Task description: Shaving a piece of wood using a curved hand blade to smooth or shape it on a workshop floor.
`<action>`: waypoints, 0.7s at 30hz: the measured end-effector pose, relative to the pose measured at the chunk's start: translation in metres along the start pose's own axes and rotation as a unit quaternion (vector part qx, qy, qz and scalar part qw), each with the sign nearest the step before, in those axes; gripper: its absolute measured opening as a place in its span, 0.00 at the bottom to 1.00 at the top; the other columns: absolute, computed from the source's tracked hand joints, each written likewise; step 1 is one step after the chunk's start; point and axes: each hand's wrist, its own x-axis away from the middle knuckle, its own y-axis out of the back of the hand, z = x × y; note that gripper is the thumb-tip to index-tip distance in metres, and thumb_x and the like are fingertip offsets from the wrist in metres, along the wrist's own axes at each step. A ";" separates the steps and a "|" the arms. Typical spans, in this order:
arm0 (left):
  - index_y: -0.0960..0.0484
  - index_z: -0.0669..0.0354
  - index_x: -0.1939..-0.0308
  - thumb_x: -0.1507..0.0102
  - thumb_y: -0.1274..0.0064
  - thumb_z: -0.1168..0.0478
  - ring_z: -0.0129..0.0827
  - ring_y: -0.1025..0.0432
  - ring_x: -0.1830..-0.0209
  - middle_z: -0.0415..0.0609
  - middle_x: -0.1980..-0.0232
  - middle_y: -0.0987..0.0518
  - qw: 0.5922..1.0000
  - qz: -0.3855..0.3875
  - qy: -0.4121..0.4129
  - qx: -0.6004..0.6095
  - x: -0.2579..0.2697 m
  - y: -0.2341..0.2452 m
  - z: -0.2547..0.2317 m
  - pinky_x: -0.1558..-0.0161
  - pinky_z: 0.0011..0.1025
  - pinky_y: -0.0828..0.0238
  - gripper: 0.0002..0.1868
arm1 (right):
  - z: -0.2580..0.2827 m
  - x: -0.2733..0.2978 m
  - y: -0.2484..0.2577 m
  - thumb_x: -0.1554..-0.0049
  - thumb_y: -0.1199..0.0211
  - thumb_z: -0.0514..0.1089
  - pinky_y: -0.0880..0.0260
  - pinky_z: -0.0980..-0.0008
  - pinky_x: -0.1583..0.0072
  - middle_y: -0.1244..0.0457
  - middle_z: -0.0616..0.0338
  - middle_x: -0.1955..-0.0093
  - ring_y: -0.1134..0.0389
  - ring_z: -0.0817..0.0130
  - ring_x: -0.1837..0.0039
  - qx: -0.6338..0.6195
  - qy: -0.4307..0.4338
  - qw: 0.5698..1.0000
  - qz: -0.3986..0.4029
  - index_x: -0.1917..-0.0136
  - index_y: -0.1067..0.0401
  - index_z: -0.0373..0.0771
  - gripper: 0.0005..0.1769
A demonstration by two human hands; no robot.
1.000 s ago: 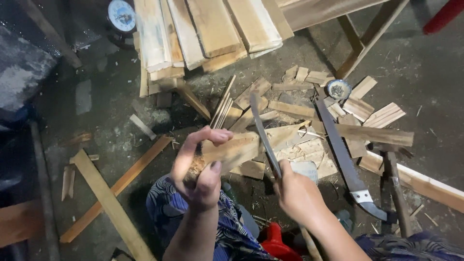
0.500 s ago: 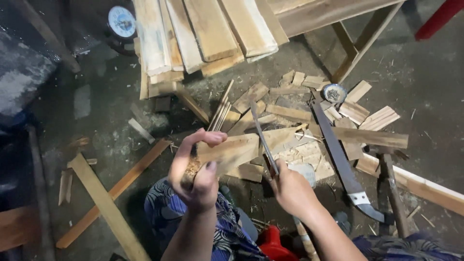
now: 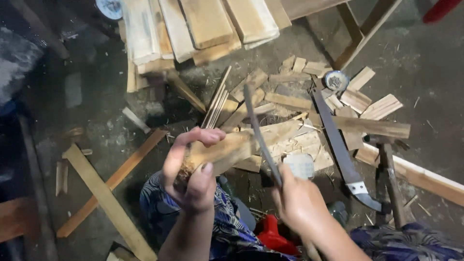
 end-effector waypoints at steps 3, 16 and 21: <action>0.29 0.76 0.43 0.44 0.59 0.69 0.50 0.24 0.51 0.58 0.57 0.25 1.000 -0.024 -0.007 -0.007 0.004 0.000 0.001 0.43 0.46 0.18 0.25 | 0.001 -0.040 -0.002 0.37 0.46 0.40 0.36 0.70 0.69 0.35 0.59 0.69 0.36 0.67 0.69 -0.084 -0.056 0.994 0.044 0.33 0.43 0.41 0.19; 0.27 0.67 0.62 0.45 0.58 0.67 0.47 0.22 0.58 0.58 0.57 0.22 0.995 0.037 -0.095 -0.019 0.008 -0.006 0.014 0.49 0.49 0.13 0.10 | 0.005 0.005 -0.003 0.43 0.42 0.41 0.33 0.68 0.71 0.38 0.70 0.73 0.37 0.67 0.74 -0.033 0.077 0.996 -0.020 0.43 0.45 0.48 0.18; 0.28 0.82 0.53 0.46 0.61 0.69 0.52 0.23 0.58 0.63 0.60 0.24 0.996 -0.009 -0.055 -0.063 0.002 -0.012 -0.004 0.51 0.45 0.15 0.20 | -0.017 -0.043 -0.011 0.39 0.49 0.41 0.47 0.61 0.68 0.38 0.56 0.74 0.41 0.57 0.72 -0.044 -0.031 0.998 -0.021 0.45 0.41 0.42 0.09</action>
